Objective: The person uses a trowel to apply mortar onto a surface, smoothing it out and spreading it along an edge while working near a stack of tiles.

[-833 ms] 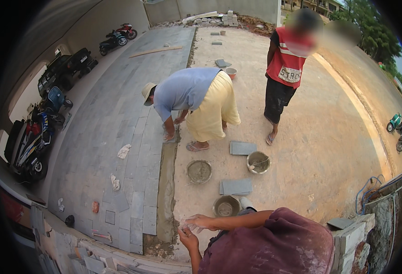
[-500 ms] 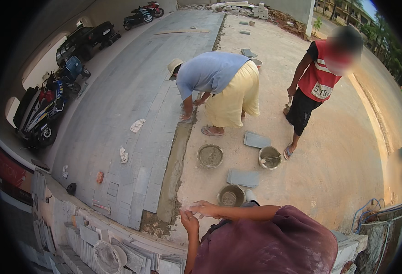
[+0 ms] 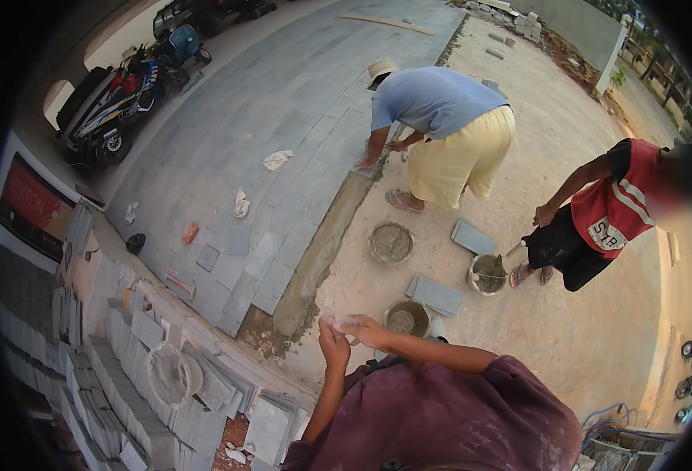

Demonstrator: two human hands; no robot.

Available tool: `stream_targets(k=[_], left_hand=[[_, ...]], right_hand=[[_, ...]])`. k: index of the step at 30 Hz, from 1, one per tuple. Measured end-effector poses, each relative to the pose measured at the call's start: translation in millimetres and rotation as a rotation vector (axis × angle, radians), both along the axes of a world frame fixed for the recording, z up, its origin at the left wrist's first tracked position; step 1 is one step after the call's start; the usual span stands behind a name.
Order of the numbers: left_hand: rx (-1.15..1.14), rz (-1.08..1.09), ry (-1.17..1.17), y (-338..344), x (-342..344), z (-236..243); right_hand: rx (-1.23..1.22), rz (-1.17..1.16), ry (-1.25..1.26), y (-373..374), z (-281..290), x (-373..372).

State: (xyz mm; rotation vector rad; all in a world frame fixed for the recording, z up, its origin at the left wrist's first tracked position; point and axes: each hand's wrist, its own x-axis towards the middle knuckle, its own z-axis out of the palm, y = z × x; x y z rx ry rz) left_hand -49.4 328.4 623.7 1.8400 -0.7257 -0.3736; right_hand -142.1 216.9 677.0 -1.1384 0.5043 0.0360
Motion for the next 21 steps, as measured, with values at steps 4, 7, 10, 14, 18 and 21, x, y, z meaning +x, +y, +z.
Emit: stream_targets(k=[4,7,10,14,18,21], left_hand=[[0.020,0.011,0.059,-13,-2,16],[0.055,0.000,0.027,-16,-1,18],[0.050,-0.024,0.037,-7,-1,1],[0.060,-0.024,0.017,-22,-2,1],[0.054,-0.064,0.057,-25,-9,7],[0.048,-0.045,0.105,-21,1,21]], right_hand=[[0.097,-0.109,0.038,-10,4,3],[0.137,-0.172,0.083,-15,6,2],[0.127,-0.236,0.099,-4,-8,-3],[0.119,-0.300,0.106,-17,-14,-3],[0.031,-0.366,0.103,-13,-32,-3],[0.069,-0.356,0.087,-12,-15,8]])
